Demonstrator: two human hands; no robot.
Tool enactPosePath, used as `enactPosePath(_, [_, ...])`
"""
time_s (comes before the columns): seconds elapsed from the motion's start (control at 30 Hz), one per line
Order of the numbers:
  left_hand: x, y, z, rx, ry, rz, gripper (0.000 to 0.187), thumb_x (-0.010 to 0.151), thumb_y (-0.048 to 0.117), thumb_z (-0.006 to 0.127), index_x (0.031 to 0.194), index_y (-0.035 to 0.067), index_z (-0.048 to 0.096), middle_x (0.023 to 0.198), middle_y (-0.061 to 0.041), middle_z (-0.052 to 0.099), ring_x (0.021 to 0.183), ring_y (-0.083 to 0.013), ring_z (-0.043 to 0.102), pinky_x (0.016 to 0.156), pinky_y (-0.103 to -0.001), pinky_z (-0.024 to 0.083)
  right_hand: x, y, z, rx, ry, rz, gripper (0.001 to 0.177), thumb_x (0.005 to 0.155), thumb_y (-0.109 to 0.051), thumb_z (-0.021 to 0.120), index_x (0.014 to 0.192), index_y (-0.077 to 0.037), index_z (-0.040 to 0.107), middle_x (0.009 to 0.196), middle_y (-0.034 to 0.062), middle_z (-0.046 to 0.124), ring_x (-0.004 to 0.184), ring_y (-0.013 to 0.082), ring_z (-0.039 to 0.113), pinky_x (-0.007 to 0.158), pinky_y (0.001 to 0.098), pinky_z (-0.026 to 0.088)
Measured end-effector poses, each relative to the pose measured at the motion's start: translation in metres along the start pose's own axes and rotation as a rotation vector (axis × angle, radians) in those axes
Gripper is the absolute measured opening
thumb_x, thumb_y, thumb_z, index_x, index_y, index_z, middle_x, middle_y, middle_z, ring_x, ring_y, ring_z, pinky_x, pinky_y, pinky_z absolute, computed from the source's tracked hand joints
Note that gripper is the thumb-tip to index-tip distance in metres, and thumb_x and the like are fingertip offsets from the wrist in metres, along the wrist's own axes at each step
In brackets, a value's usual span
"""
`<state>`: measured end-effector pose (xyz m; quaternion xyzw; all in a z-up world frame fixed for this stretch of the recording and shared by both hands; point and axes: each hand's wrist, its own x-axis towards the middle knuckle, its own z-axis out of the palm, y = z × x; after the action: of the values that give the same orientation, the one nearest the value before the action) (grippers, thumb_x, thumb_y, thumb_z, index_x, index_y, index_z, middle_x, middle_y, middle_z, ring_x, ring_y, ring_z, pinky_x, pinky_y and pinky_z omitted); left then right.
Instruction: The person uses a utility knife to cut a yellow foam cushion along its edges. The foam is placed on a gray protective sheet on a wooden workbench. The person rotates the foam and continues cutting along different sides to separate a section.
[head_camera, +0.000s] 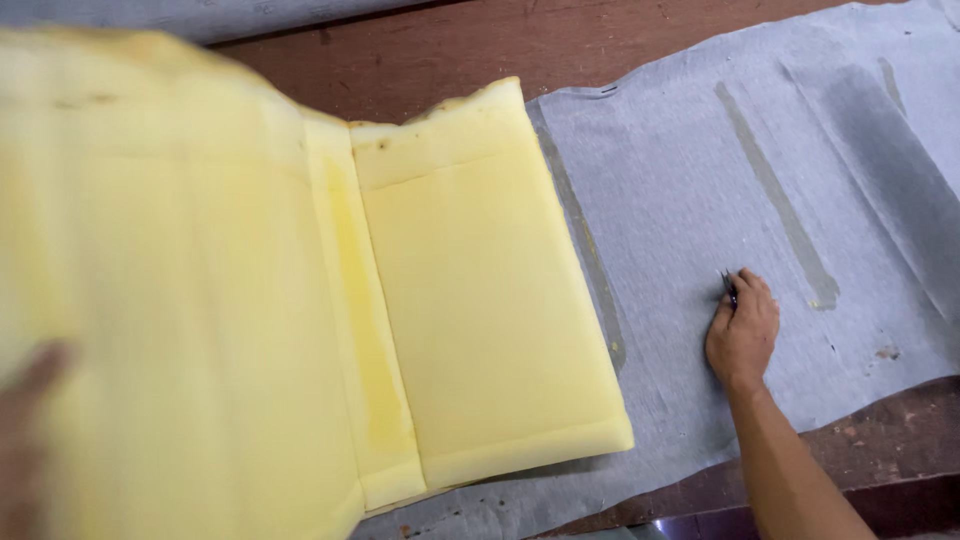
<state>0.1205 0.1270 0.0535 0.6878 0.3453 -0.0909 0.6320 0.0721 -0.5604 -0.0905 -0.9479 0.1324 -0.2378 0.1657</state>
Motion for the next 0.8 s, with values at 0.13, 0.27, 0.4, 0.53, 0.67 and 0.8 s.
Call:
enactPosePath(0.13, [-0.011,-0.003,0.002,0.172,0.087,0.035,0.072,0.1,0.038,0.064,0.153,0.001,0.032,0.152,-0.028,0.036,0.143,-0.036,0.033,0.116,-0.055,0.025,0.004,-0.002,0.004,-0.014,0.026,-0.038,0.032,0.104,-0.006,0.055,0.134,0.001,0.062,0.149,0.02,0.058,0.142,0.0387,0.049,0.121,0.0554,0.032])
enactPosePath(0.27, [-0.006,-0.011,-0.031,0.436,0.177,0.027,0.082,0.101,0.042,0.063,0.16,0.003,0.022,0.161,-0.029,0.021,0.15,-0.0397,0.018,0.119,-0.061,0.013,-0.001,0.001,0.007,-0.037,0.013,-0.019,0.032,0.102,-0.004,0.056,0.134,0.001,0.062,0.149,0.0211,0.058,0.142,0.0399,0.049,0.121,0.0565,0.031])
enactPosePath(0.4, [-0.02,0.013,-0.026,0.869,0.518,0.152,0.092,0.102,0.047,0.061,0.168,0.005,0.012,0.17,-0.031,0.006,0.158,-0.0435,0.003,0.122,-0.067,0.002,0.005,0.0,0.002,0.01,-0.01,0.0,0.032,0.104,-0.005,0.054,0.135,0.001,0.061,0.15,0.0221,0.056,0.141,0.0403,0.049,0.121,0.059,0.031])
enactPosePath(0.53, [-0.068,-0.036,0.122,0.997,0.338,0.956,0.079,0.099,0.048,0.06,0.163,0.013,0.028,0.172,-0.019,0.016,0.161,-0.0405,0.007,0.122,-0.072,-0.003,0.001,-0.006,0.006,0.007,-0.011,0.033,0.036,0.104,-0.006,0.053,0.139,0.001,0.058,0.152,0.0235,0.053,0.142,0.0418,0.046,0.119,0.0664,0.026])
enactPosePath(0.67, [-0.097,-0.128,0.252,1.101,-0.28,1.232,0.072,0.092,0.067,0.049,0.154,0.034,0.038,0.168,-0.007,0.016,0.153,-0.0363,0.01,0.112,-0.077,-0.004,0.0,0.0,0.006,-0.022,-0.074,0.138,0.04,0.103,-0.006,0.05,0.143,0.0,0.055,0.155,0.0204,0.051,0.145,0.0379,0.045,0.117,0.0745,0.014])
enactPosePath(0.8, [-0.041,-0.132,0.267,1.194,-0.297,1.276,0.066,0.097,0.065,0.045,0.157,0.039,0.035,0.17,-0.003,0.015,0.155,-0.0337,0.011,0.111,-0.078,-0.004,0.005,0.007,0.01,-0.002,-0.087,0.109,0.04,0.105,-0.008,0.049,0.144,0.0,0.054,0.157,0.0228,0.048,0.15,0.0401,0.037,0.117,0.0744,0.009])
